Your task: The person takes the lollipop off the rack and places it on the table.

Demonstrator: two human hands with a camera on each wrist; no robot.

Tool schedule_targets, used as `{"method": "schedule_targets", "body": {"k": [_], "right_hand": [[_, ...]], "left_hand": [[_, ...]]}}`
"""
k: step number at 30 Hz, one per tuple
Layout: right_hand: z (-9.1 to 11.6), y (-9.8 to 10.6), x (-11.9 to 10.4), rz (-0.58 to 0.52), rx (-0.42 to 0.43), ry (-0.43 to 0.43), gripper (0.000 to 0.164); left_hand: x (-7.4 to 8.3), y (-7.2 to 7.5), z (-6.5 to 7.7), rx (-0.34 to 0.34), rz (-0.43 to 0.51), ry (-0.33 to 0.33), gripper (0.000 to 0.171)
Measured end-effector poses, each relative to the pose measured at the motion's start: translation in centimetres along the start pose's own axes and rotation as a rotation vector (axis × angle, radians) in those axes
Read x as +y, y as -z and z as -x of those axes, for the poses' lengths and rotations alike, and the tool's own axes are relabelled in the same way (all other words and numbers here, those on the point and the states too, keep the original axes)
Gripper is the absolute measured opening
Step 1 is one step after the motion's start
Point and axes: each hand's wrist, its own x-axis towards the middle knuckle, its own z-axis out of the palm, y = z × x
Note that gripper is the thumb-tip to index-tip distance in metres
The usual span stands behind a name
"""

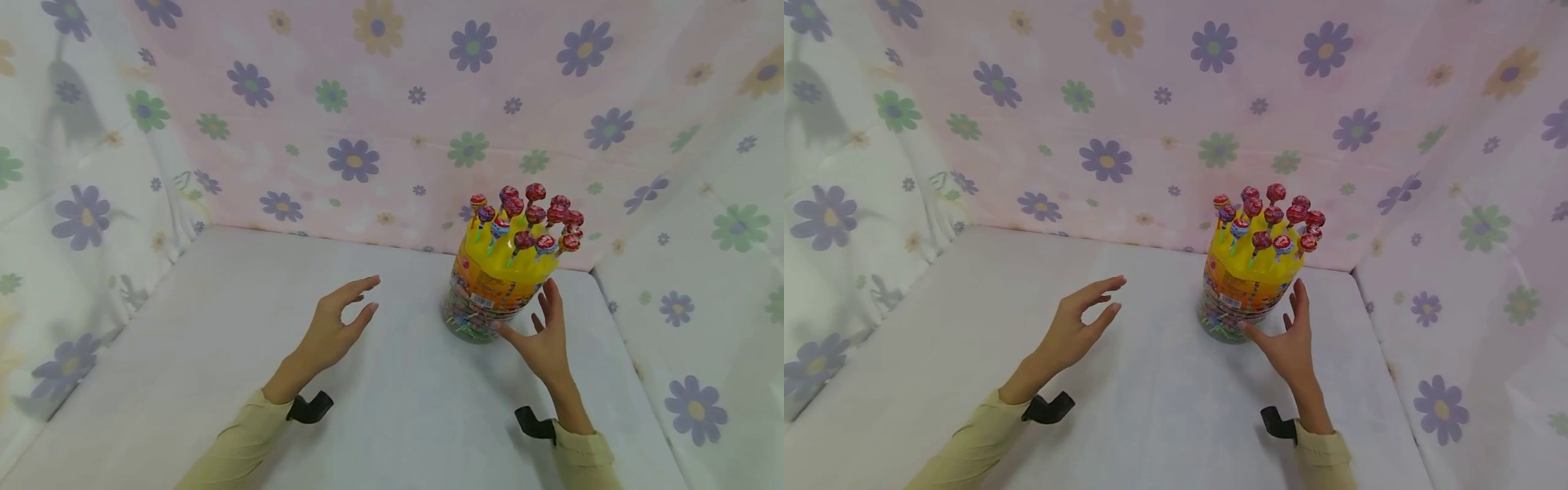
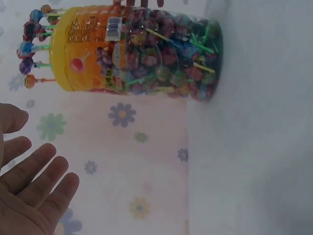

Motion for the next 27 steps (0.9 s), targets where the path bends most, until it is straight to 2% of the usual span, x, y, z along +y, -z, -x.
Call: {"method": "schedule_targets", "body": {"k": [3,6,12,15,20,27], "right_hand": [[-0.6,-0.8,0.2,-0.075,0.067,0.051,0.106],[-1.0,-1.4,0.5,-0.121,0.095,0.085,0.105],[-1.8,-2.3,1.2,-0.148,0.122,0.116,0.108],[-2.1,-2.6,1.7,-0.160,0.136,0.125,0.109],[-2.2,-3.0,2.5,-0.161,0.166,0.135,0.104],[-2.2,-3.0,2.6,-0.147,0.168,0.146,0.101]], "left_hand": [[0.7,-1.1,-1.7,-0.022,0.019,-0.043,0.042],[1.3,-2.3,-3.5,-0.026,0.066,-0.056,0.040],[0.9,-4.4,-7.0,0.001,0.233,0.019,0.038],[0.7,-5.2,-8.5,0.029,0.287,0.047,0.036],[1.1,-6.3,-10.8,0.029,0.328,0.065,0.036],[2.2,-7.7,-13.5,0.017,0.327,0.065,0.036]]}}
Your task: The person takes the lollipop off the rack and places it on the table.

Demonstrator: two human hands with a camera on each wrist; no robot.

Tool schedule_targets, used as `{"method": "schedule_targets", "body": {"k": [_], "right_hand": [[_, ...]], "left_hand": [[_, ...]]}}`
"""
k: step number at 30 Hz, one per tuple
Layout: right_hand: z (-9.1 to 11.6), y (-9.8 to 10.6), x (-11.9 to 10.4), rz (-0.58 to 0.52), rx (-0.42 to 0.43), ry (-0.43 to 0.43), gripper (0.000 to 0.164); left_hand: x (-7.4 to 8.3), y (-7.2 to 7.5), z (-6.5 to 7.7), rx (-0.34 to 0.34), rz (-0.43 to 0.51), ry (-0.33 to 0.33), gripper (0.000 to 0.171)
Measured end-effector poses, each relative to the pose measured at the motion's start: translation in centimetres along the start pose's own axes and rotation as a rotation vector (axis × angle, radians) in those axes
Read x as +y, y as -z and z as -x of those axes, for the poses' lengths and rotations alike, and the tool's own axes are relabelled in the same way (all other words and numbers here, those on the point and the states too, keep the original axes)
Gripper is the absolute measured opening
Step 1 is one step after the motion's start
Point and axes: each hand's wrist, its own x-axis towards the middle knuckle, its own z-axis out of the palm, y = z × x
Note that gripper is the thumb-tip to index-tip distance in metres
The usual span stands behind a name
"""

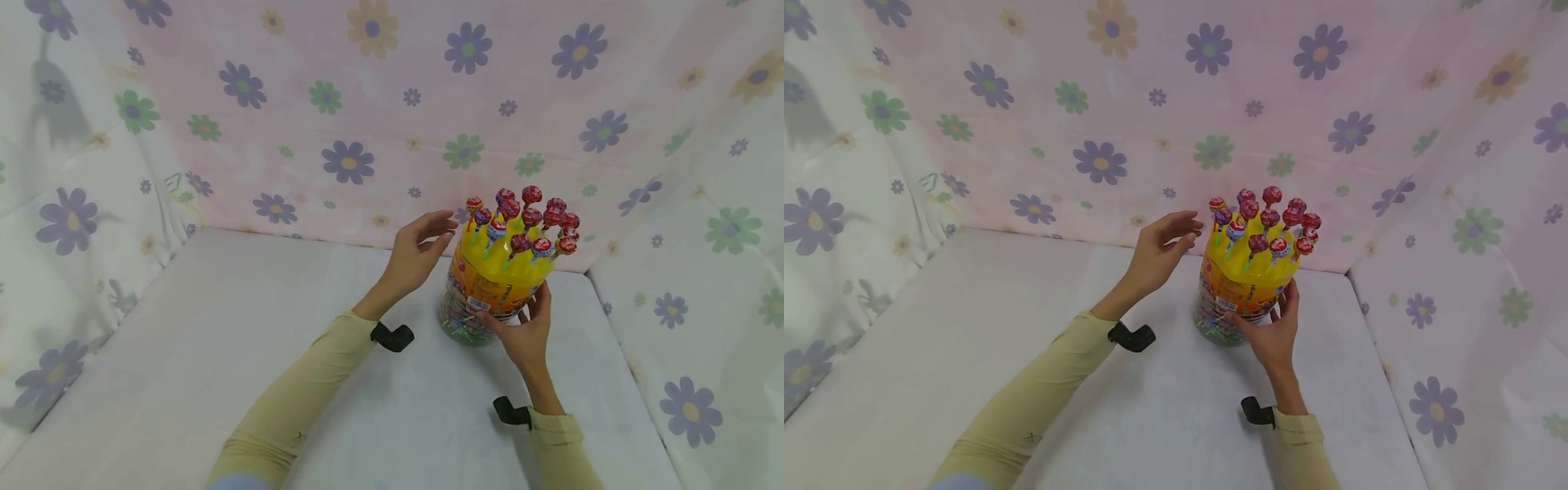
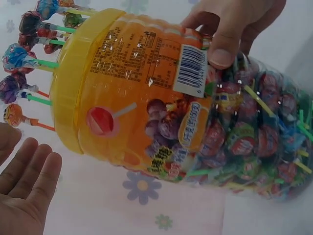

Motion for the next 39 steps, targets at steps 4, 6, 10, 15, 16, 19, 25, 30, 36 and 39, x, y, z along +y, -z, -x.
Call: {"method": "schedule_targets", "body": {"k": [4,6,10,15,16,19,25,30,36,39], "right_hand": [[0.0,0.1,-0.1,0.003,-0.006,-0.010,0.102],[0.0,0.0,-0.4,0.002,-0.009,-0.019,0.103],[0.3,-0.1,-2.4,0.009,-0.017,-0.037,0.101],[0.7,-0.1,-4.3,0.035,-0.016,-0.051,0.097],[0.8,-0.1,-4.4,0.036,-0.016,-0.052,0.097],[0.8,-0.1,-4.4,0.029,-0.015,-0.049,0.096],[0.7,-0.3,-4.3,0.000,-0.022,-0.040,0.096],[0.7,-0.5,-4.3,-0.019,-0.031,-0.037,0.096],[0.7,-0.4,-4.3,-0.016,-0.037,-0.029,0.097],[0.7,-0.2,-4.3,-0.007,-0.039,-0.032,0.096]], "left_hand": [[0.2,-0.8,-0.8,0.002,0.013,-0.002,0.037],[0.2,-1.1,-1.0,0.002,0.023,-0.009,0.037],[0.2,-1.5,-1.5,0.007,0.027,-0.017,0.037],[0.1,-1.8,-1.9,0.024,0.021,-0.012,0.036],[0.1,-1.9,-1.9,0.026,0.020,-0.014,0.036],[0.3,-2.0,-2.2,0.028,0.030,-0.018,0.036],[0.3,-2.4,-2.8,0.042,0.048,-0.053,0.035],[-0.1,-2.6,-3.1,0.081,0.009,-0.093,0.033],[0.2,-3.0,-3.9,0.134,0.011,-0.158,0.029],[1.0,-2.9,-4.4,0.178,0.038,-0.222,0.029]]}}
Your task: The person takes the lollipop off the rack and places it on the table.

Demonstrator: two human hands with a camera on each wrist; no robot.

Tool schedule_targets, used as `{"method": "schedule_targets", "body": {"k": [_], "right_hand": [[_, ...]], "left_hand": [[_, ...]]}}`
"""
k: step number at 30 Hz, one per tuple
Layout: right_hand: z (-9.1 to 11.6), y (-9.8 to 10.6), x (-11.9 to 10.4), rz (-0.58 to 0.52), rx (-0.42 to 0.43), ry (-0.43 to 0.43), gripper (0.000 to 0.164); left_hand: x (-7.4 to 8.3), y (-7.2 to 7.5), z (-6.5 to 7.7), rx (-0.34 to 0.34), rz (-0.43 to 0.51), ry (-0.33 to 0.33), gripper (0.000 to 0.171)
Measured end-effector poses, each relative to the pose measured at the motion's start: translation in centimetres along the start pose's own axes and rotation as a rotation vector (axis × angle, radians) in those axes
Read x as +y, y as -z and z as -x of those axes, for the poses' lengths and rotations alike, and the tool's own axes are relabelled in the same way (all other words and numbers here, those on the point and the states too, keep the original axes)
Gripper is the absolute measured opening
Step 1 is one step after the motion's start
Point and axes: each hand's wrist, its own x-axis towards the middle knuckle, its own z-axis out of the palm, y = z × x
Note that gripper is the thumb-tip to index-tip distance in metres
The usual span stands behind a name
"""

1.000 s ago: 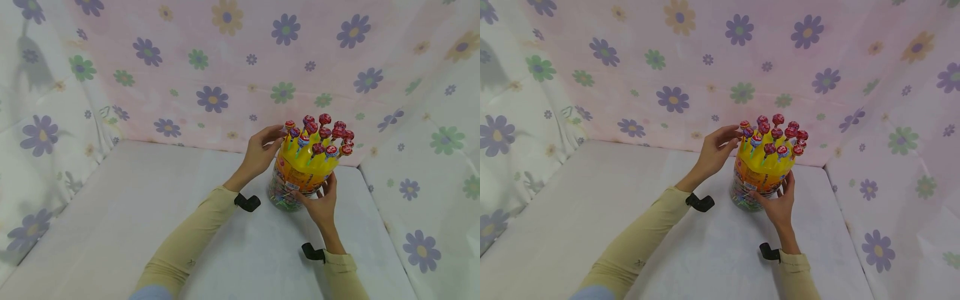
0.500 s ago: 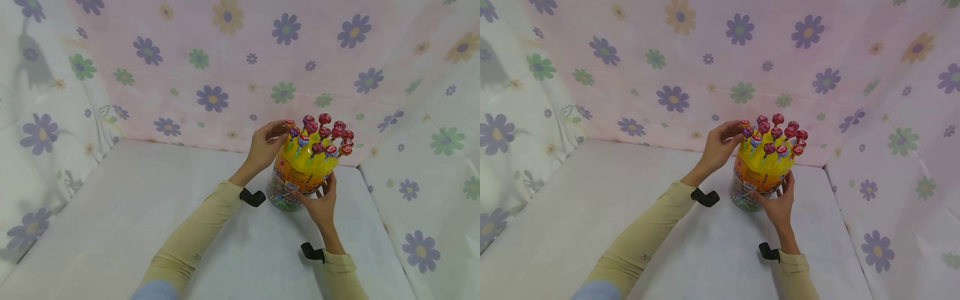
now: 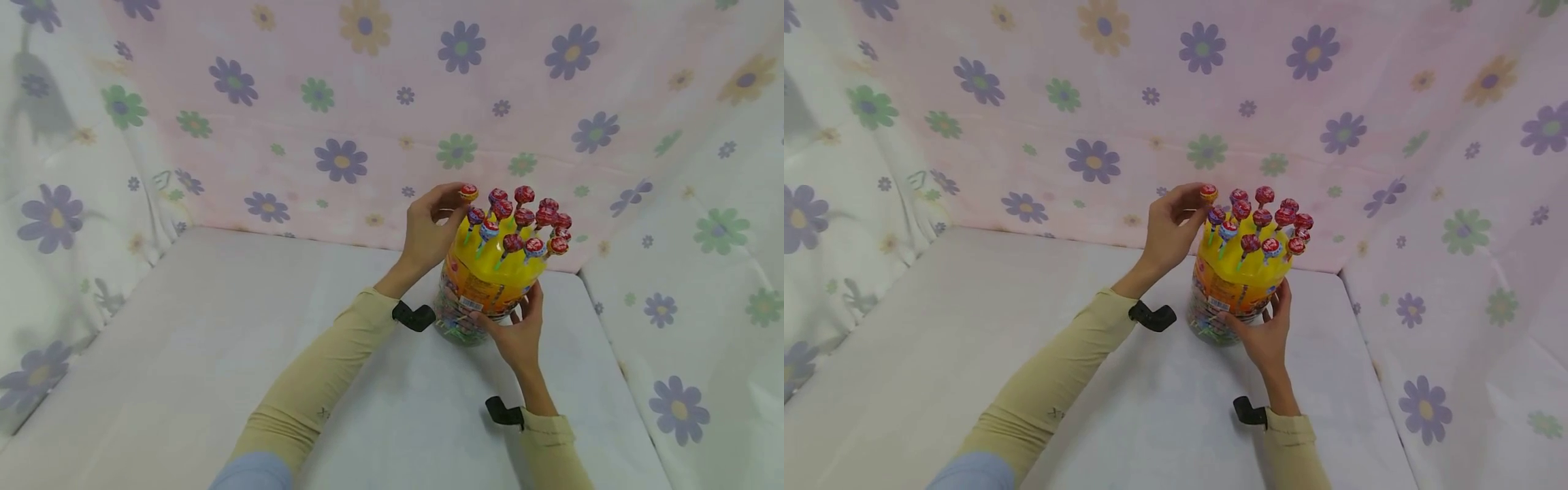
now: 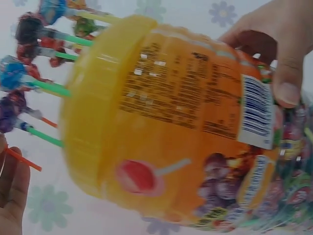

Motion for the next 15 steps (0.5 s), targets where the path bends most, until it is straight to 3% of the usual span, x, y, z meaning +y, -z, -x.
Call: {"method": "schedule_targets", "body": {"k": [3,6,10,15], "right_hand": [[0.0,-0.1,0.1,-0.006,-0.003,-0.001,0.097],[-0.2,-0.1,1.3,-0.011,-0.002,0.000,0.100],[-0.7,0.1,3.2,-0.006,0.001,0.003,0.104],[-0.6,0.4,4.0,-0.009,0.004,0.008,0.104]], "left_hand": [[0.9,0.7,-0.2,0.044,0.004,-0.020,0.031],[1.5,1.6,0.1,0.068,0.000,0.013,0.032],[1.6,2.8,1.2,0.063,-0.001,0.058,0.031],[1.3,4.0,2.9,0.043,-0.009,0.097,0.030]]}}
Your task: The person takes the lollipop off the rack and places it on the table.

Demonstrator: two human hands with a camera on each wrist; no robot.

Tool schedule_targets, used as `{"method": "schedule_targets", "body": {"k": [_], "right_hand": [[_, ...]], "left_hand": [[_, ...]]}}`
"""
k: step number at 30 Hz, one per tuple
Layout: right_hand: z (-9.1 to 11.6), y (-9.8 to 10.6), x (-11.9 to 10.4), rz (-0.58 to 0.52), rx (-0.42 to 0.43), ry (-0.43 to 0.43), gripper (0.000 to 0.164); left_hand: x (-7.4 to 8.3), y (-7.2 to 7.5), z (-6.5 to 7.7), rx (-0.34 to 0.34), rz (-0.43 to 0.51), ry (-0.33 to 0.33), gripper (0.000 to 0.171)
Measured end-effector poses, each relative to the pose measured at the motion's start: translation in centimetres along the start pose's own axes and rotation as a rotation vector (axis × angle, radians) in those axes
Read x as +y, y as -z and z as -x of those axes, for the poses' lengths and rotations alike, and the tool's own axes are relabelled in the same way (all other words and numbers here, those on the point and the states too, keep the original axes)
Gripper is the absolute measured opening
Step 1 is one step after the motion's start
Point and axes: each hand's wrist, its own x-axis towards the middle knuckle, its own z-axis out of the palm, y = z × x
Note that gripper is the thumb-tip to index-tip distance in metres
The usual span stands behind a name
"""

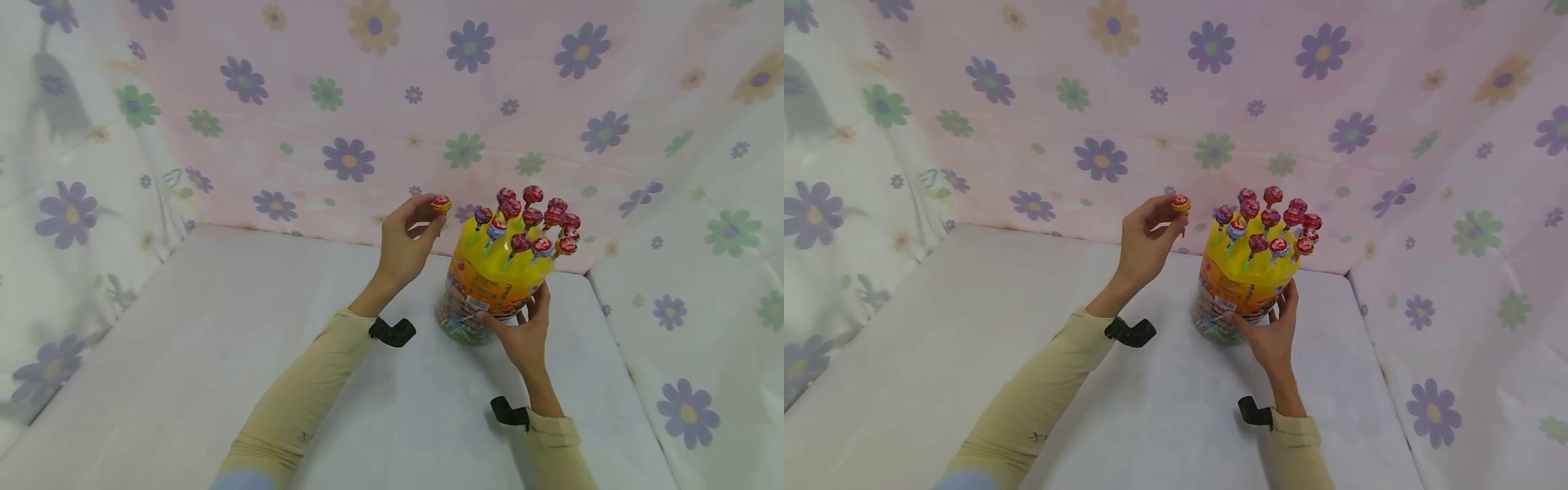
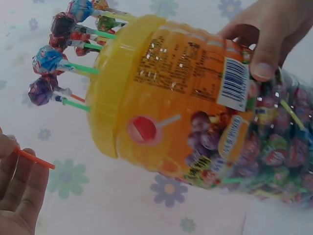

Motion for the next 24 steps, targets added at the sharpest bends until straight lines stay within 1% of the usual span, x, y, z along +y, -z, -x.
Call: {"method": "schedule_targets", "body": {"k": [4,9,13,18,21,24], "right_hand": [[0.2,0.3,0.2,0.004,0.004,-0.008,0.102],[0.2,0.2,0.1,0.005,0.003,-0.021,0.104],[0.1,0.1,0.2,0.003,0.001,-0.017,0.106],[0.0,-0.1,0.1,0.016,-0.005,-0.009,0.105],[0.1,-0.1,0.0,0.015,-0.006,-0.009,0.104],[0.1,0.0,0.0,0.010,-0.003,-0.012,0.103]], "left_hand": [[-0.9,0.8,1.4,-0.006,-0.001,0.057,0.030],[-2.8,2.0,3.4,-0.009,-0.001,0.157,0.031],[-5.0,3.0,5.3,-0.016,-0.029,0.233,0.033],[-8.0,4.2,7.8,-0.034,-0.095,0.328,0.034],[-9.6,4.8,9.0,-0.038,-0.115,0.397,0.033],[-10.9,5.3,9.9,-0.050,-0.125,0.472,0.033]]}}
